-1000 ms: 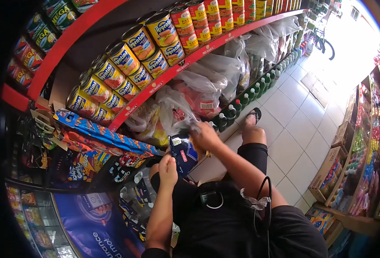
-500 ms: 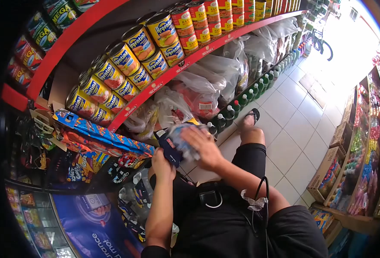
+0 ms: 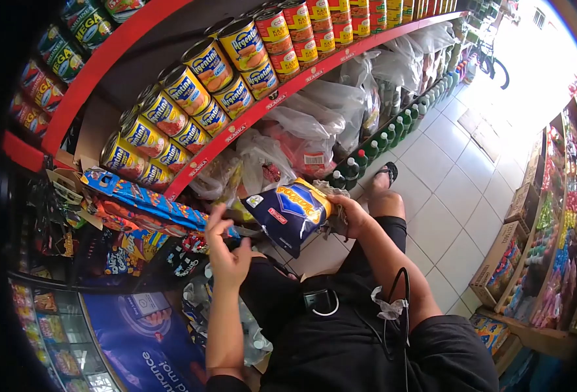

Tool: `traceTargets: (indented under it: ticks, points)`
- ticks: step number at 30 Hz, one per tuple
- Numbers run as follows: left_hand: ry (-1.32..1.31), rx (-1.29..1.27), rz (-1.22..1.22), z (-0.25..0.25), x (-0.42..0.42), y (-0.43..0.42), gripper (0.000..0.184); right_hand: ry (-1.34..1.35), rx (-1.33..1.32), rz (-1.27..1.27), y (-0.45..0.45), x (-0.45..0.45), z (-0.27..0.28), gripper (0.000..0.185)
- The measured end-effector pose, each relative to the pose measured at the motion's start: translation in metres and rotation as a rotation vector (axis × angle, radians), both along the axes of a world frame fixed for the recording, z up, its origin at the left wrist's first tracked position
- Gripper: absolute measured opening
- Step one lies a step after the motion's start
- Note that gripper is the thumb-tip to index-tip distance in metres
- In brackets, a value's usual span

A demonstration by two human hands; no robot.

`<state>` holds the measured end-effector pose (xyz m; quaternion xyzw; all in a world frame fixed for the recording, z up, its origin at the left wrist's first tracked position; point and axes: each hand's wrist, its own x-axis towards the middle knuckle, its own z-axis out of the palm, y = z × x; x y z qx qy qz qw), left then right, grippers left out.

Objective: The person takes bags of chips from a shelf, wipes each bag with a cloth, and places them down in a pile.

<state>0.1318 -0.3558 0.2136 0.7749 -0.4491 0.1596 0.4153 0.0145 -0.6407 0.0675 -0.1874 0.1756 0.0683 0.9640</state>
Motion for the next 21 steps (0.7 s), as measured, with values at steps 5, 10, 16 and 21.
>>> traceTargets:
  ticks: [5,10,16,21]
  points:
    - [-0.198,0.558,-0.267,0.051,0.0,-0.022,0.091,0.211,-0.125,0.101,0.0,0.002,0.003,0.039]
    - [-0.158,0.678,-0.404,0.015,0.012,-0.033,0.068,0.095,-0.556,-0.033,-0.014,0.011,-0.046,0.037]
    - [0.304,0.448,-0.178,-0.03,0.01,-0.044,0.047,-0.119,-1.522,-0.319,0.036,0.014,0.049,0.042]
    - [0.623,0.234,0.007,-0.064,-0.005,-0.05,0.04,-0.351,-1.738,-0.324,0.066,0.025,0.049,0.063]
